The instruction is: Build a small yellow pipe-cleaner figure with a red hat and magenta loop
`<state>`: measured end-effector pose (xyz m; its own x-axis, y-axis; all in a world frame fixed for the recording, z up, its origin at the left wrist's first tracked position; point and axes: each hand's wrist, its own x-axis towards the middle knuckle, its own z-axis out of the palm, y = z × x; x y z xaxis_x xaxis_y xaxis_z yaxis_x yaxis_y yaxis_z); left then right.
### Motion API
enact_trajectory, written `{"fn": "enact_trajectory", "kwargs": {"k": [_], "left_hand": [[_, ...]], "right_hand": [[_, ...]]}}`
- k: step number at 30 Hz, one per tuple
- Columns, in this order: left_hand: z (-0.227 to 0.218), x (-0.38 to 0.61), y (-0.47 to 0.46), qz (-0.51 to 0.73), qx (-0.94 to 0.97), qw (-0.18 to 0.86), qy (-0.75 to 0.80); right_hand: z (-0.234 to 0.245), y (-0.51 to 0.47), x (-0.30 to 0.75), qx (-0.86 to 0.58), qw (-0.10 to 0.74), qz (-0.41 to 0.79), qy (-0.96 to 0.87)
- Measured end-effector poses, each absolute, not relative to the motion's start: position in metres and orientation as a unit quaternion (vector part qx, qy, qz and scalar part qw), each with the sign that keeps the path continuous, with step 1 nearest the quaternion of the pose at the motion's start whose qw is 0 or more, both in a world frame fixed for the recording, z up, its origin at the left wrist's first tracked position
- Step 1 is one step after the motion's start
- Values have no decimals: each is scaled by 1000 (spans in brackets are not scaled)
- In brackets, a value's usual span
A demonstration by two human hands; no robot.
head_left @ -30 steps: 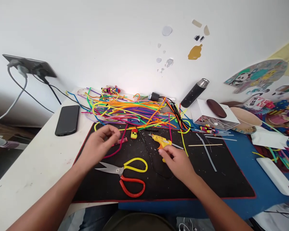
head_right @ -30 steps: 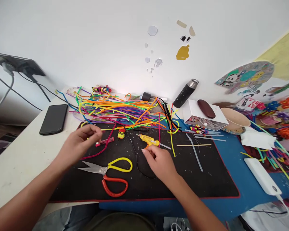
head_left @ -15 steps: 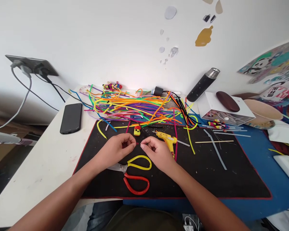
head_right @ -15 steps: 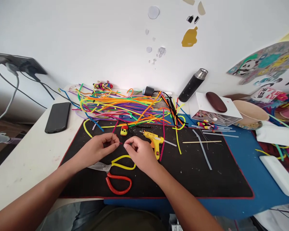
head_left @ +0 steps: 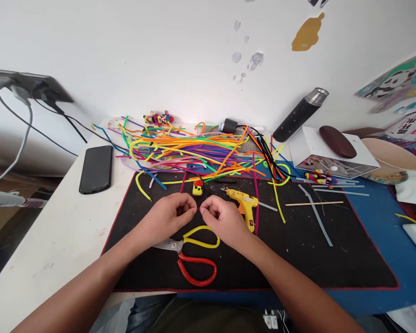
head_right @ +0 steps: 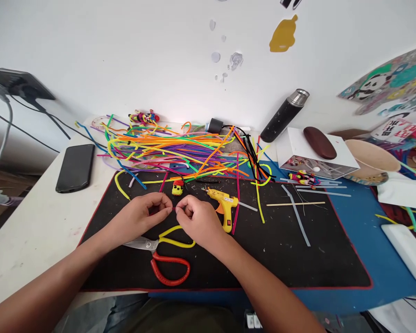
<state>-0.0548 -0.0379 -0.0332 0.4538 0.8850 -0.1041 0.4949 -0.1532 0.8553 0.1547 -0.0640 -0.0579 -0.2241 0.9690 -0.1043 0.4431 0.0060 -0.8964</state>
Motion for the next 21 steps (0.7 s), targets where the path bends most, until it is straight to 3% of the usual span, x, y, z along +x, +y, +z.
{"fn": "enact_trajectory", "kwargs": {"k": [8, 14, 21], "left_hand": [[-39, -64, -29, 241, 731, 412, 488], [-51, -67, -4, 259, 817, 253, 449], [-71, -58, 6, 238, 852, 234, 403]], "right_hand": [[-61, -60, 155, -552, 311, 464, -619], [-58, -56, 156, -568, 304, 447, -621], [-61, -55, 152, -562, 311, 456, -616]]}}
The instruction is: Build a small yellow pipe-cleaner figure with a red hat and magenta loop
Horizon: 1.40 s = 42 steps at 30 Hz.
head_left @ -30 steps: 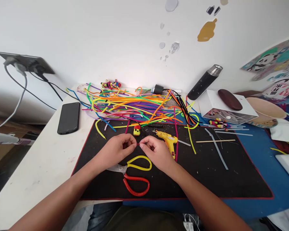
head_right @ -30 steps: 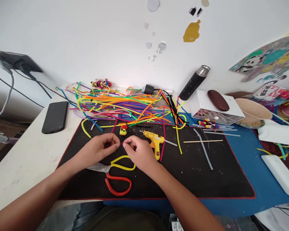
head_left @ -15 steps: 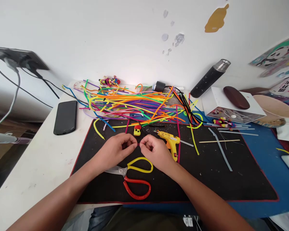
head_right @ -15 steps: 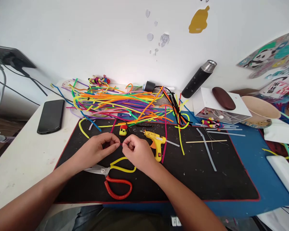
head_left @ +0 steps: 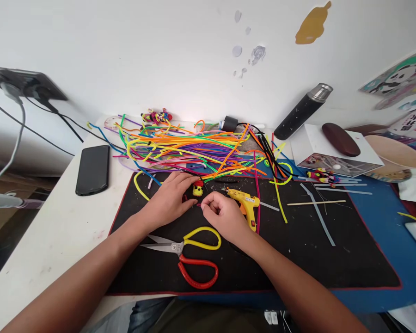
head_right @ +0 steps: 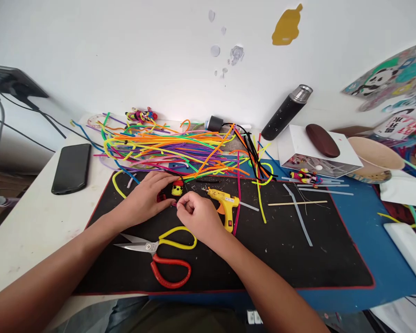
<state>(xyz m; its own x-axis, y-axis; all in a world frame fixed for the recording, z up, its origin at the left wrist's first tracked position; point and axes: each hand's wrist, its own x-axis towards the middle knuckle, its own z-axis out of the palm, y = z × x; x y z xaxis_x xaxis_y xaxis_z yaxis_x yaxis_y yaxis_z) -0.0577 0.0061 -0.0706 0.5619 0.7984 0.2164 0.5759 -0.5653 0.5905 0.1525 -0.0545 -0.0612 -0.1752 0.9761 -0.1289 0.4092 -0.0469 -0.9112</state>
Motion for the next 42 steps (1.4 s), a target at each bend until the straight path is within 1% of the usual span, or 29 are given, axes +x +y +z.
{"fn": "enact_trajectory", "kwargs": {"k": [7, 11, 14, 18, 24, 30, 42], "left_hand": [[-64, -61, 11, 261, 826, 241, 437], [-49, -92, 14, 325, 766, 232, 504], [-43, -107, 9, 369, 705, 198, 573], [-50, -99, -5, 330, 775, 211, 497], [-62, -84, -14, 320, 807, 217, 446], [-59, -79, -18, 306, 833, 200, 416], [-62, -77, -20, 301, 854, 203, 372]], "right_hand": [[-65, -54, 150, -561, 309, 473, -605], [-67, -55, 152, -562, 308, 483, -596], [-69, -56, 153, -561, 305, 491, -593], [-66, -56, 148, -557, 304, 489, -598], [-61, -57, 144, -552, 321, 479, -603], [-61, -56, 144, -553, 332, 466, -606], [-61, -55, 141, -556, 332, 455, -611]]}}
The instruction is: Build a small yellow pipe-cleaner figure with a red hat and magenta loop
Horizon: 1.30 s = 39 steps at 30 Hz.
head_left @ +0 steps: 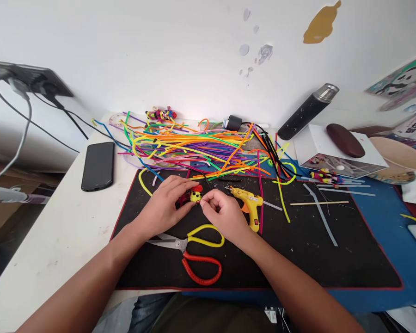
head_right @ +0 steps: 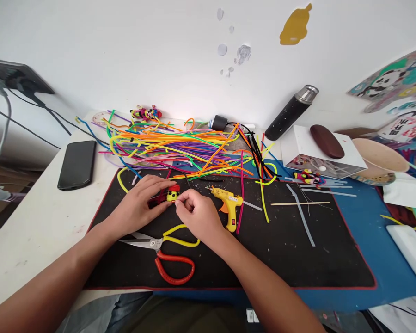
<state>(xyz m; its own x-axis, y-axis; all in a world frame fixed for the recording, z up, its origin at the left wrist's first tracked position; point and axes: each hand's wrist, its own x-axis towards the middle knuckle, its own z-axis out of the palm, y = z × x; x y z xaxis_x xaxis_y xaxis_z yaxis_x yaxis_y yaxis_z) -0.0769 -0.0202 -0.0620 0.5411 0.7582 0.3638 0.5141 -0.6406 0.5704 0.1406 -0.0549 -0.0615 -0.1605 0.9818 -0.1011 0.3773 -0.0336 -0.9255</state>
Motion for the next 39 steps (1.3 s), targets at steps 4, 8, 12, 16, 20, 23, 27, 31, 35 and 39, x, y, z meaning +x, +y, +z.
{"fn": "enact_trajectory", "kwargs": {"k": [4, 8, 12, 16, 20, 23, 27, 31, 35, 39], "left_hand": [[-61, -76, -22, 301, 854, 205, 371], [-61, -75, -22, 302, 854, 206, 369], [-61, -75, -22, 295, 859, 202, 366], [-60, -75, -23, 288, 864, 197, 363], [-59, -74, -23, 290, 862, 199, 365], [-58, -74, -23, 288, 861, 204, 366], [-57, -75, -24, 291, 858, 210, 366], [-56, -74, -24, 293, 858, 209, 366], [-55, -73, -24, 294, 864, 196, 359], [-56, -73, -25, 295, 868, 182, 355]], "right_hand": [[-61, -56, 140, -558, 330, 453, -612], [-60, -56, 140, -562, 327, 452, -611], [-60, -56, 140, -563, 323, 454, -611], [-61, -56, 140, -559, 326, 450, -616], [-60, -56, 139, -558, 326, 448, -618], [-60, -56, 139, -563, 322, 447, -616], [-60, -57, 139, -570, 319, 445, -613], [-60, -57, 139, -570, 321, 443, -613], [-60, -57, 139, -569, 322, 441, -614], [-60, -57, 138, -570, 321, 441, -614]]}}
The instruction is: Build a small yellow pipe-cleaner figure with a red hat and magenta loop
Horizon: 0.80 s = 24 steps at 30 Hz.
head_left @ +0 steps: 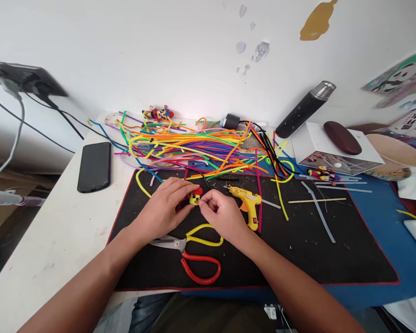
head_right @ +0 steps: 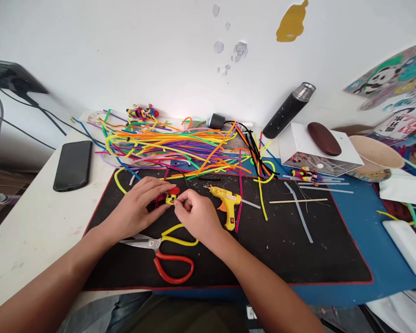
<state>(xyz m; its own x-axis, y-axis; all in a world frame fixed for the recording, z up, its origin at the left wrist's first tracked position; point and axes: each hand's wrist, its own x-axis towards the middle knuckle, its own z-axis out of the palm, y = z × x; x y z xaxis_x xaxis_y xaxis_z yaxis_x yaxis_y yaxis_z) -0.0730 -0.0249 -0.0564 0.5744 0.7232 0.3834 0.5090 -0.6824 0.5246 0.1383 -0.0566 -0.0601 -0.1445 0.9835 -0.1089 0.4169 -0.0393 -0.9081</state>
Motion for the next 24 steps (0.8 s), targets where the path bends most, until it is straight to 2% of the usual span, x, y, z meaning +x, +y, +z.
{"fn": "enact_trajectory", "kwargs": {"k": [24], "left_hand": [[-55, -74, -27, 283, 873, 180, 353]], "right_hand": [[-58, -57, 139, -572, 302, 436, -625]]}}
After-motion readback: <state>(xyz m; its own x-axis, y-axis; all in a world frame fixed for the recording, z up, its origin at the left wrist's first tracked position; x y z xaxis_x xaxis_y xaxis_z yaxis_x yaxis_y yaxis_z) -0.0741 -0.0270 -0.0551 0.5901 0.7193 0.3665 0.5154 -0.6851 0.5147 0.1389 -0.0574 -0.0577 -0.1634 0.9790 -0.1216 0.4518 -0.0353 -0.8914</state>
